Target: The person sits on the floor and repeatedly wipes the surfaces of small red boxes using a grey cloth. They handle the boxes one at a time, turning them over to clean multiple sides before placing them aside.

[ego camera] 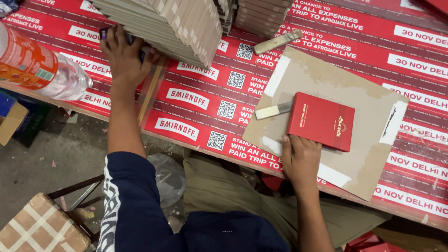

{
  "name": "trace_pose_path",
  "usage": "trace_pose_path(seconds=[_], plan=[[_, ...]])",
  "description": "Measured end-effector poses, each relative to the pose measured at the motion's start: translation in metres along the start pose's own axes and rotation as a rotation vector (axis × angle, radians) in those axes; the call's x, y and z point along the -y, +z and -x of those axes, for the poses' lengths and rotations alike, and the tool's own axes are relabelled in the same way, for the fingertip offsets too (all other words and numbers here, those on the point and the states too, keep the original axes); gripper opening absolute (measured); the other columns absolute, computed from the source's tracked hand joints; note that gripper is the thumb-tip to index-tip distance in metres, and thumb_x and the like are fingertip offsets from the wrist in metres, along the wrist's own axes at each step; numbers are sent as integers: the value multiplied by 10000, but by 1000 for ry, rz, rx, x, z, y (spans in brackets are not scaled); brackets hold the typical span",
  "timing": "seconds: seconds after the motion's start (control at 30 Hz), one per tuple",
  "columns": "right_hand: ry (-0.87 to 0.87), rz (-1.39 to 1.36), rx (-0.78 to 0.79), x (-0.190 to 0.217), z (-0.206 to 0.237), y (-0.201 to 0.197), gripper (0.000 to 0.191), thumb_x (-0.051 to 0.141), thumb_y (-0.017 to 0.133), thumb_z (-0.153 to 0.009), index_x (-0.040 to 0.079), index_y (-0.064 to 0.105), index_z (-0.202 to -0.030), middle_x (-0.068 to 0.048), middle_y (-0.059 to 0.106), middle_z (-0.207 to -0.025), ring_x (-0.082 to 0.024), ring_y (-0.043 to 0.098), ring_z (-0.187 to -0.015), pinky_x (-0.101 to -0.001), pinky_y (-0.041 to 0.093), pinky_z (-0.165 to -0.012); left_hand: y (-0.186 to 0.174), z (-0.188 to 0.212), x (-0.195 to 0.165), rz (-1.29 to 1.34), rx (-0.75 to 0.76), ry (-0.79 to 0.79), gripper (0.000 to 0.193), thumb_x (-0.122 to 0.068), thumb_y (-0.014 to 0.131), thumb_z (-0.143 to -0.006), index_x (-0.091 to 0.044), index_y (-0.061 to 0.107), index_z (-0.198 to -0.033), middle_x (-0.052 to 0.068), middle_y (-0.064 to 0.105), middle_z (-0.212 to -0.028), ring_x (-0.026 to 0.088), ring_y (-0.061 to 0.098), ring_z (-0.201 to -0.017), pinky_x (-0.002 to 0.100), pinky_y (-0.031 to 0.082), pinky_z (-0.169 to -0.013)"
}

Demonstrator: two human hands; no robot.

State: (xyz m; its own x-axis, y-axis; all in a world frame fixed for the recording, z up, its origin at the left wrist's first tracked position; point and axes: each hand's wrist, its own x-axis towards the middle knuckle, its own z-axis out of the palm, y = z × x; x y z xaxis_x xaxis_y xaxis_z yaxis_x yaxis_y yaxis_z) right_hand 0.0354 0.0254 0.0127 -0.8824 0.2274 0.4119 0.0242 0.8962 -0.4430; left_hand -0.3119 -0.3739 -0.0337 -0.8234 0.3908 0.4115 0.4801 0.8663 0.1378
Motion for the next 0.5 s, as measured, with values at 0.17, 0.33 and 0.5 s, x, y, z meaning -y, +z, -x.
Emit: trace_pose_path(seconds=[0.17, 0.33, 0.5], plan=[[53, 5, 50, 1, 0, -2, 215, 202, 640, -1010, 7, 720, -968, -154, 707, -916, -355, 633, -918, -479, 428, -893, -2, -8, -4, -16, 86, -112, 526, -446, 724, -855, -164, 691, -1298, 334, 298, -1628, 538, 171, -1482, 718, 119, -1146], [56, 11, 28, -1, 1, -5, 199, 202, 642, -991, 24, 719, -950, -144, 711, -911, -356, 640, -922, -481, 429, -886, -2, -21, -7, -53, 174, -150, 839, -465, 753, -769, -180, 548, -1531, 351, 263, -1624, 569, 90, -1487, 764, 68, -1120], [88, 1, 33, -4, 1, -6, 194, 211, 665, -969, 27, 725, -955, -140, 713, -913, -349, 639, -907, -466, 435, -876, -1, -29, -15, -50, 246, -204, 946, -504, 754, -793, -171, 403, -1605, 263, 236, -1685, 544, 49, -1529, 779, 30, -1131]])
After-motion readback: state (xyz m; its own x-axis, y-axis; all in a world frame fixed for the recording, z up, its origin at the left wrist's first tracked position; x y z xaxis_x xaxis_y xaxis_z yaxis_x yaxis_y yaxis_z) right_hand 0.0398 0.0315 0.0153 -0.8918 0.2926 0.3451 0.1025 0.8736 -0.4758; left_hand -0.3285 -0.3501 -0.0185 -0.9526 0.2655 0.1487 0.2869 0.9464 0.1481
